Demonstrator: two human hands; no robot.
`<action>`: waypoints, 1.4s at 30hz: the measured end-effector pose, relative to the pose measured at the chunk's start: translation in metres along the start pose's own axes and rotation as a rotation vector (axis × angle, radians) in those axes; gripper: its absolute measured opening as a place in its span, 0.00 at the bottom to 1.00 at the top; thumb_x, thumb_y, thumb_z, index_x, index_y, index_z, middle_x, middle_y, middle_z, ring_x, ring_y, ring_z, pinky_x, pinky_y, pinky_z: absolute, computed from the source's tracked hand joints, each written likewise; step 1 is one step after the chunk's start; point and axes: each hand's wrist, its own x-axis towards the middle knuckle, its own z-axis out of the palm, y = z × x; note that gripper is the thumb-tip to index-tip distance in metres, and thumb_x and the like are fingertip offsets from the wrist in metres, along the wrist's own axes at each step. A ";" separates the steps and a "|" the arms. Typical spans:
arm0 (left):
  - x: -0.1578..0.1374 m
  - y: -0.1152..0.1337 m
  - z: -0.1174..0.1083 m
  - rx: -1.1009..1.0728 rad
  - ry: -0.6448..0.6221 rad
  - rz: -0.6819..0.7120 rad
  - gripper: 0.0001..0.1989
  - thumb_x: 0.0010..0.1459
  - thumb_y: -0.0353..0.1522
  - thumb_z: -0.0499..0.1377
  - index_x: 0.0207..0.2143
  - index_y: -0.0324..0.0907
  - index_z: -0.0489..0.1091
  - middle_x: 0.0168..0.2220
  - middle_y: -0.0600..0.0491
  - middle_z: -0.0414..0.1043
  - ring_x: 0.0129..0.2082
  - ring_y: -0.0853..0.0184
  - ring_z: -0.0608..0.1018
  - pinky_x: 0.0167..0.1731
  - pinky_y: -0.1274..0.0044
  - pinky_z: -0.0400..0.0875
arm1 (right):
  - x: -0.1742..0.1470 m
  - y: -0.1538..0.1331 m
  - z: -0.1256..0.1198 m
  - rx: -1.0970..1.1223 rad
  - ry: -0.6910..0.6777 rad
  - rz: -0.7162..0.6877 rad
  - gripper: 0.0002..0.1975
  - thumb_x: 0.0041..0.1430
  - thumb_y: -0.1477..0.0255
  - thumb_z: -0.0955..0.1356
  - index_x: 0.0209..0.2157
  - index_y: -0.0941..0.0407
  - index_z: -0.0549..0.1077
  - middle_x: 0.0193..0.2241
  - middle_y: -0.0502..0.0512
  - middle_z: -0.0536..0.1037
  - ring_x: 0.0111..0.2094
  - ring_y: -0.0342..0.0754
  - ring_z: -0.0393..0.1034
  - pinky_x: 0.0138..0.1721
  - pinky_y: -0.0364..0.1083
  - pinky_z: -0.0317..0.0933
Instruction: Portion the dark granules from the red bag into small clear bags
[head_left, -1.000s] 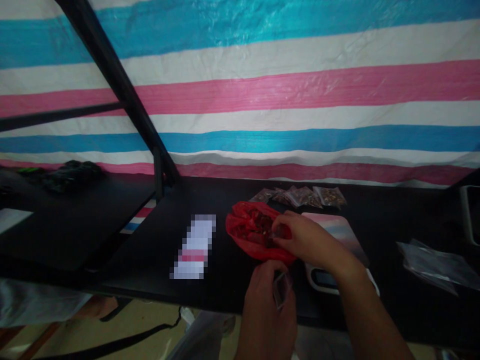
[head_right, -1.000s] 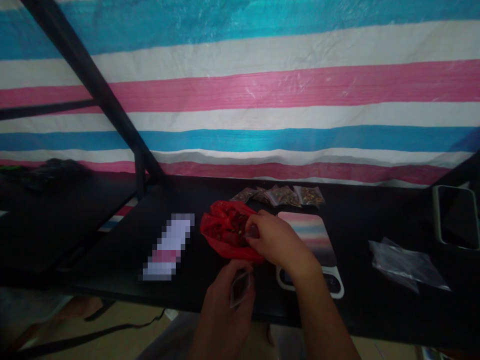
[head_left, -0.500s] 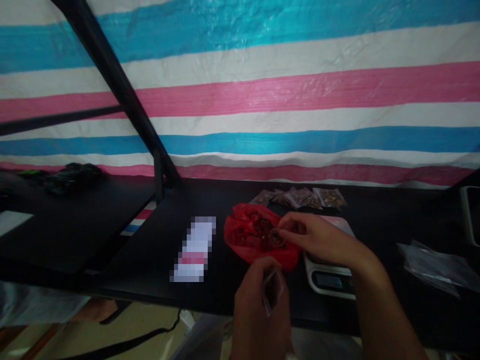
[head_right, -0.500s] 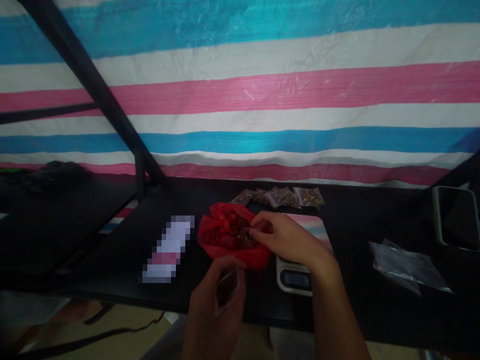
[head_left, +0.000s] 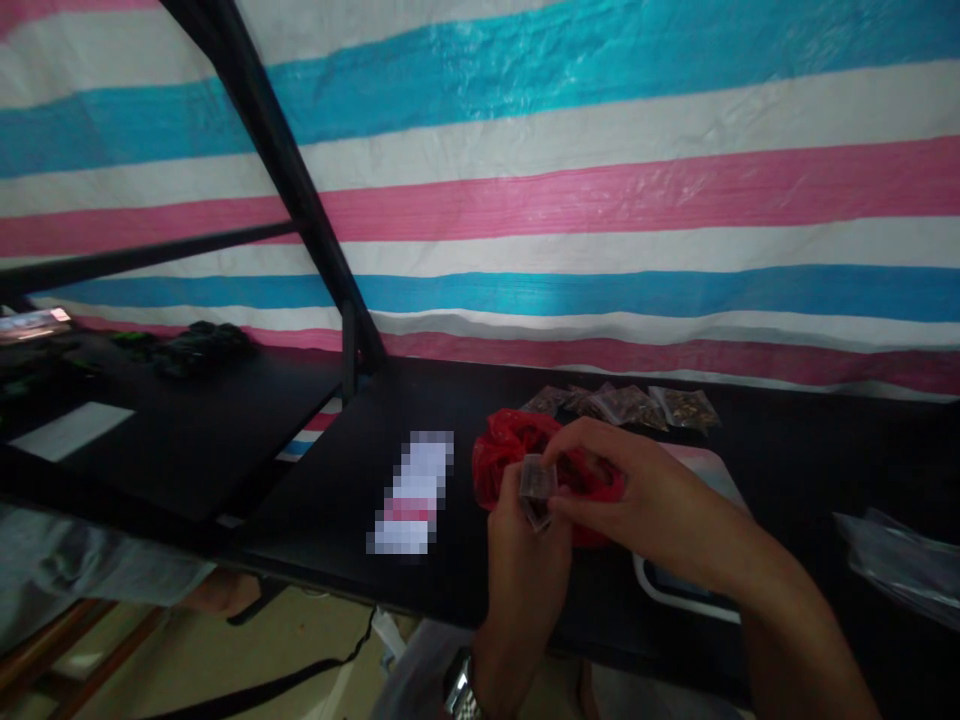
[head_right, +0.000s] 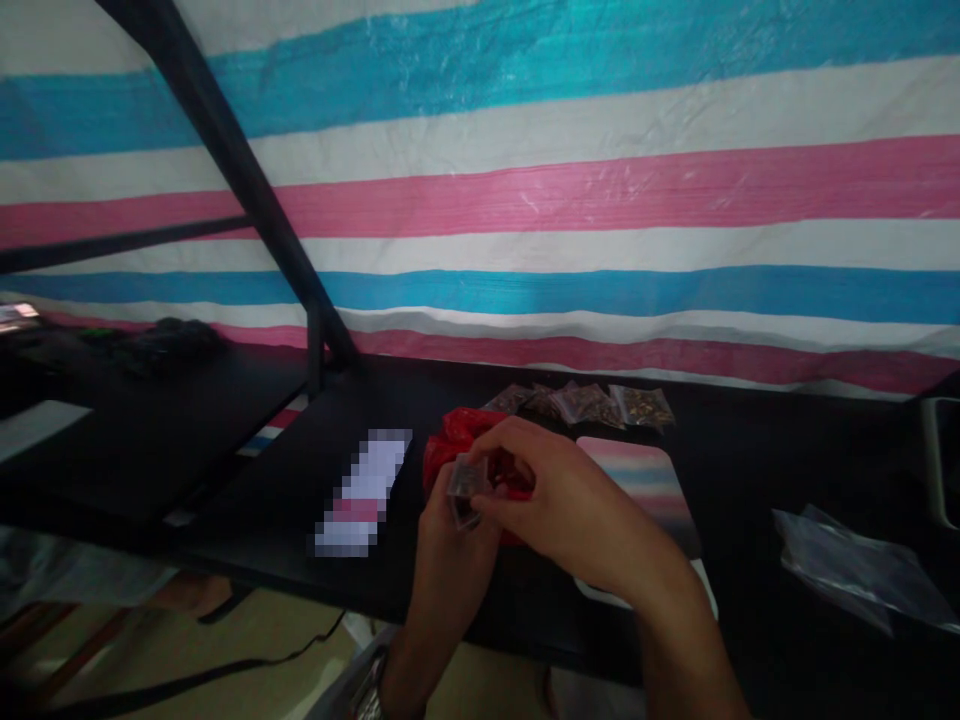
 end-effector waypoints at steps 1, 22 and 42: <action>0.001 0.000 0.001 0.000 0.015 0.000 0.08 0.59 0.28 0.62 0.41 0.43 0.72 0.35 0.54 0.78 0.32 0.66 0.80 0.34 0.76 0.75 | 0.000 -0.001 0.001 -0.012 -0.013 -0.015 0.17 0.56 0.81 0.74 0.43 0.47 0.80 0.42 0.44 0.81 0.37 0.43 0.73 0.41 0.42 0.66; 0.009 0.007 -0.021 -0.591 -0.198 -0.244 0.24 0.63 0.53 0.63 0.48 0.48 0.59 0.37 0.56 0.77 0.30 0.65 0.82 0.33 0.73 0.78 | 0.002 0.010 0.008 0.107 -0.035 -0.009 0.04 0.65 0.69 0.72 0.39 0.51 0.82 0.44 0.51 0.83 0.45 0.49 0.77 0.51 0.47 0.67; 0.002 -0.028 -0.046 1.038 -0.215 0.732 0.13 0.63 0.25 0.58 0.46 0.46 0.78 0.43 0.49 0.85 0.38 0.59 0.86 0.41 0.69 0.79 | -0.061 0.128 -0.087 -0.277 0.400 0.420 0.14 0.58 0.61 0.69 0.37 0.54 0.83 0.36 0.60 0.86 0.38 0.56 0.80 0.45 0.53 0.71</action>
